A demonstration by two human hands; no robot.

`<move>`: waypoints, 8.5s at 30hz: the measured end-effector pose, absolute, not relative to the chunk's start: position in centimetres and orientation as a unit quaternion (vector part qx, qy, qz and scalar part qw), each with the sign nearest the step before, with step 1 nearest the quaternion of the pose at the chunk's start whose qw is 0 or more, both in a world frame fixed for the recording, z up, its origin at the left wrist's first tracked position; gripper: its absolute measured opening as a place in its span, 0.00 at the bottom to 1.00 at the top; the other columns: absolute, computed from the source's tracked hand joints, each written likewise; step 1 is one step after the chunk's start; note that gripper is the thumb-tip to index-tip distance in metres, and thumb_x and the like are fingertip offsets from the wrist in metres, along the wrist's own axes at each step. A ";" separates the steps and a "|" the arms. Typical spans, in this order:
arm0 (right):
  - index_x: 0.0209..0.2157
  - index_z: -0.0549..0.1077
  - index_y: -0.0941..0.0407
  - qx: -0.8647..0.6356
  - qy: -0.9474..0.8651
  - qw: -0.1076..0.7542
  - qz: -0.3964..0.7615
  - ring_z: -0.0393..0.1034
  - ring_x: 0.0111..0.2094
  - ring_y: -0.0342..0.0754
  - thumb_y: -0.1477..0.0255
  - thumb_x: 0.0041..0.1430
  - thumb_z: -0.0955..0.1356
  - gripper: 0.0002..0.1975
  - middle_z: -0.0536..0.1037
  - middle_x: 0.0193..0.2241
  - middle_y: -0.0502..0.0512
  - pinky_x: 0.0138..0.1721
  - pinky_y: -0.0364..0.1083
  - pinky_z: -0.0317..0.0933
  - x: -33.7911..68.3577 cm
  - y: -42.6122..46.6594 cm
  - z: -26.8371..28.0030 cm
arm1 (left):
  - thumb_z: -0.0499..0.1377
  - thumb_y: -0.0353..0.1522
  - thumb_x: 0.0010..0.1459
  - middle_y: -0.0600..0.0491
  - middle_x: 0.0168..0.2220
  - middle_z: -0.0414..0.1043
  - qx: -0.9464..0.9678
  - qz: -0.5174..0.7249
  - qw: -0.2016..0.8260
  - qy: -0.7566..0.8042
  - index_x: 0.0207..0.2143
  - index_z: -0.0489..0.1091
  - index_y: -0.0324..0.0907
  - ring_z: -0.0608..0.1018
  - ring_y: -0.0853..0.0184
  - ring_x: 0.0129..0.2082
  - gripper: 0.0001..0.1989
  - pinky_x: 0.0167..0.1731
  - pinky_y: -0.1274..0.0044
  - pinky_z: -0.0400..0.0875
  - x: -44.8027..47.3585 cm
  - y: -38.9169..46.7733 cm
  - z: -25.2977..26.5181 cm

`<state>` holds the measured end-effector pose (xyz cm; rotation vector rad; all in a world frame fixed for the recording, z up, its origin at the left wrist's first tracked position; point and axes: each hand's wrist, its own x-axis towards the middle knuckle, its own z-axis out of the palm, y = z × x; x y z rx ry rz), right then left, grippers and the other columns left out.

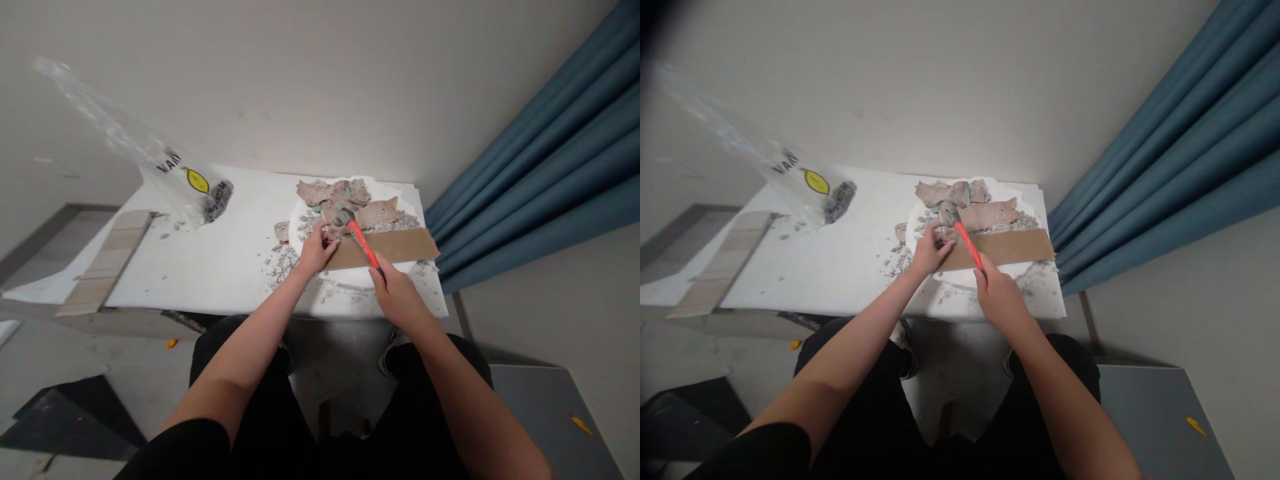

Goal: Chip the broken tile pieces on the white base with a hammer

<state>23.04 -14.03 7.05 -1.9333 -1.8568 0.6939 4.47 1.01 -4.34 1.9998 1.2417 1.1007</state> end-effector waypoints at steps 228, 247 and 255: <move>0.66 0.64 0.53 -0.689 -0.640 0.184 0.285 0.72 0.52 0.59 0.67 0.69 0.59 0.26 0.77 0.53 0.63 0.50 0.52 0.65 27.9 -14.5 3.3 | 0.54 0.34 0.59 0.39 0.48 0.75 0.696 0.009 0.126 0.707 0.40 0.74 0.42 0.78 0.52 0.47 0.11 0.43 0.67 0.71 -2.8 -1.0 -7.2; 0.67 0.63 0.53 -0.690 -0.636 0.178 0.295 0.73 0.49 0.58 0.67 0.69 0.58 0.26 0.77 0.54 0.63 0.47 0.51 0.65 27.9 -14.5 3.6 | 0.58 0.34 0.54 0.50 0.35 0.79 0.579 0.416 0.267 0.649 0.36 0.74 0.40 0.76 0.66 0.33 0.09 0.37 0.74 0.71 0.2 1.4 -2.4; 0.65 0.65 0.54 -0.680 -0.646 0.189 0.292 0.72 0.52 0.57 0.67 0.69 0.58 0.25 0.76 0.55 0.62 0.49 0.50 0.64 28.3 -14.5 3.1 | 0.61 0.39 0.54 0.55 0.26 0.75 0.677 0.390 0.303 0.545 0.30 0.72 0.42 0.74 0.68 0.27 0.09 0.33 0.75 0.69 5.7 0.8 -1.9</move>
